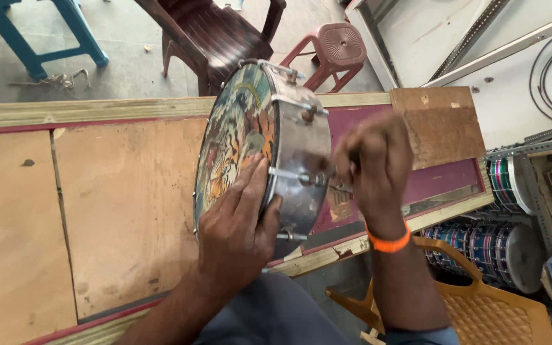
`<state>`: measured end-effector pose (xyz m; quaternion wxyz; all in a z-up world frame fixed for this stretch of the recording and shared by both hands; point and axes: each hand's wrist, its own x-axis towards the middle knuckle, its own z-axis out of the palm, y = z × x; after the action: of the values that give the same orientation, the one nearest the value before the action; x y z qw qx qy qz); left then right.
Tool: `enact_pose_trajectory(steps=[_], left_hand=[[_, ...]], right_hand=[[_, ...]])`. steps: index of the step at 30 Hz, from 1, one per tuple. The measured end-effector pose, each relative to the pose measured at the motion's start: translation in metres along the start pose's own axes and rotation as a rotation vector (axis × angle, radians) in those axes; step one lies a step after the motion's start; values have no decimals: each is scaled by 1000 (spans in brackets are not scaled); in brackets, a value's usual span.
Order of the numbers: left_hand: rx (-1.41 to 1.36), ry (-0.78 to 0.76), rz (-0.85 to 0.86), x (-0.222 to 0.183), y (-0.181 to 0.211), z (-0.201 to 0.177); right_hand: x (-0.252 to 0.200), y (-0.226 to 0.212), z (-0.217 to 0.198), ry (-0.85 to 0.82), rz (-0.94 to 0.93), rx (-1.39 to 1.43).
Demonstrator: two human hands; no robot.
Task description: The person tightens metal brackets on the side of a drum using a small wrench, rotating the drum to reach different brackets.
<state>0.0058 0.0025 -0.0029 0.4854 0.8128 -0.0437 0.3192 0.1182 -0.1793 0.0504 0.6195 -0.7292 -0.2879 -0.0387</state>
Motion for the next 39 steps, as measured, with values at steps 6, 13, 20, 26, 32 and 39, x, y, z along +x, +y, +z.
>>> enact_pose_trajectory(steps=[6, 13, 20, 26, 32, 39], left_hand=[[6, 64, -31, 2, 0, -2], [-10, 108, -57, -31, 3, -25], [43, 117, 16, -45, -8, -25], [32, 112, -1, -63, -17, -19], [-103, 143, 116, -56, -42, -7], [-184, 139, -152, -19, -21, -14]], right_hand=[[29, -3, 8, -82, 277, 77], [18, -10, -11, -80, 186, -328], [22, -16, 17, -312, 303, -506], [16, -20, 15, -335, 116, -504], [15, -11, 22, -321, -53, -711], [-16, -15, 31, -319, -243, -645]])
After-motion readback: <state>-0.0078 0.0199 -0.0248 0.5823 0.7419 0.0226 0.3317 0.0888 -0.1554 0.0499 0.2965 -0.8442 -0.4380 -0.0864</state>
